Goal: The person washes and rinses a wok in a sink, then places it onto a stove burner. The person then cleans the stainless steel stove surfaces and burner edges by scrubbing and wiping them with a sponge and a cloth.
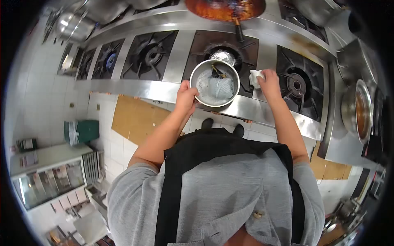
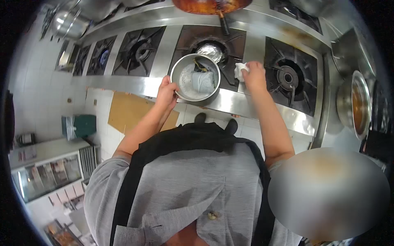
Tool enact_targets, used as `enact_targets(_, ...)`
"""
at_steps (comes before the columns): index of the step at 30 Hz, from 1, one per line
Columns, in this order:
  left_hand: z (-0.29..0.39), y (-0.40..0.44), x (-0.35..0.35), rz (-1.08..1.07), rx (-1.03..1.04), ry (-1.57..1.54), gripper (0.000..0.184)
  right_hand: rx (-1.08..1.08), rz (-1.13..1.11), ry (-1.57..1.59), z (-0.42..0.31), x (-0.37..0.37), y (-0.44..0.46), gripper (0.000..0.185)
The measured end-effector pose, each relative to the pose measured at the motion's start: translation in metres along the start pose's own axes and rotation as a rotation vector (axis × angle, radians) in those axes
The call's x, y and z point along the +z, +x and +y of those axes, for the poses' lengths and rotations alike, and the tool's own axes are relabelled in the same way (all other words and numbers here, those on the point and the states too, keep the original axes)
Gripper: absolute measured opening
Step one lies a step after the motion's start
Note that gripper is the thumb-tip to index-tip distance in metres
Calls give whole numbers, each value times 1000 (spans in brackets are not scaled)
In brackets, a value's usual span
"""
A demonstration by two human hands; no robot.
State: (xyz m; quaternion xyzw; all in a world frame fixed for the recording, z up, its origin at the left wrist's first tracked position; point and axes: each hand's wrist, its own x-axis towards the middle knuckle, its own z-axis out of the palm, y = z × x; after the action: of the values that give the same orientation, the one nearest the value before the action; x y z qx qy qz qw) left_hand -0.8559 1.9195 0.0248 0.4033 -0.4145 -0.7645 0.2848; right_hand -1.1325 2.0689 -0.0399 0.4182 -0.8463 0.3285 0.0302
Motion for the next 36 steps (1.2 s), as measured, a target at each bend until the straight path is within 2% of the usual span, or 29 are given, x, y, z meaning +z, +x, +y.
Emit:
enact_targets(1, -1, -3, 2, 16, 20, -24, 24, -18, -18, 6, -12, -7, 3, 24)
enact_targets(3, -7, -1, -2, 38, 25, -63, 23, -279, 91, 50, -69, -46, 13, 16)
enact_targets(4, -14, -1, -8, 5, 20, -74, 24, -242, -169, 249, -112, -57, 7, 11)
enact_targets(5, -19, 0, -9, -41, 15, -73, 24, -302, -194, 200, -127, -53, 2, 11)
enact_targets(7, -19, -7, 1, -52, 12, -98, 23, -307, -384, -141, -160, -53, -2, 13)
enact_targets(9, -23, -10, 5, -79, -15, -112, 23, -292, -362, -415, -162, -22, -7, 13)
enact_targets(13, -31, -10, 4, -167, -47, -121, 22, -321, -420, -525, -166, -17, -9, 8)
enact_targets(15, -29, -14, 5, -181, -87, -105, 21, -328, -240, -316, -167, -34, -13, 10)
enact_targets(16, -29, -15, 5, -185, -122, -79, 21, -320, -241, -329, -166, -41, -17, 10)
enact_targets(18, -35, -13, 2, -216, -139, -83, 22, -99, -185, 63, -163, -53, -22, 12)
enact_targets(19, -34, -11, 2, -235, -150, -79, 22, -89, -175, 49, -161, -53, -24, 12)
enact_targets(22, -31, -9, 5, -246, -190, -64, 22, 29, 27, 614, -147, -38, -38, 14)
enact_targets(23, -29, -9, 9, -283, -199, -56, 22, 105, -20, 488, -144, -41, -41, 16)
enact_targets(25, -26, -9, 16, -194, -145, 9, 22, 62, 147, 552, -149, -39, -47, 16)
enact_targets(27, -27, -6, 17, -259, -169, 34, 22, 66, 263, 673, -154, -38, -47, 18)
enact_targets(29, -31, -4, 16, -300, -184, 65, 21, 117, 241, 643, -151, -35, -49, 19)
enact_targets(31, -34, -3, 16, -326, -173, 87, 21, 85, 63, 535, -150, -36, -55, 21)
enact_targets(32, -33, -5, 18, -321, -171, 90, 20, 90, 82, 536, -147, -33, -60, 21)
enact_targets(34, -30, -8, 26, -295, -176, 95, 20, 112, -83, 617, -144, -21, -68, 23)
enact_targets(35, -28, -11, 25, -247, -181, 88, 20, 109, -93, 636, -141, -16, -70, 23)
enact_targets(36, -33, -4, 18, -288, -197, 103, 20, 157, -62, 610, -135, -14, -69, 22)
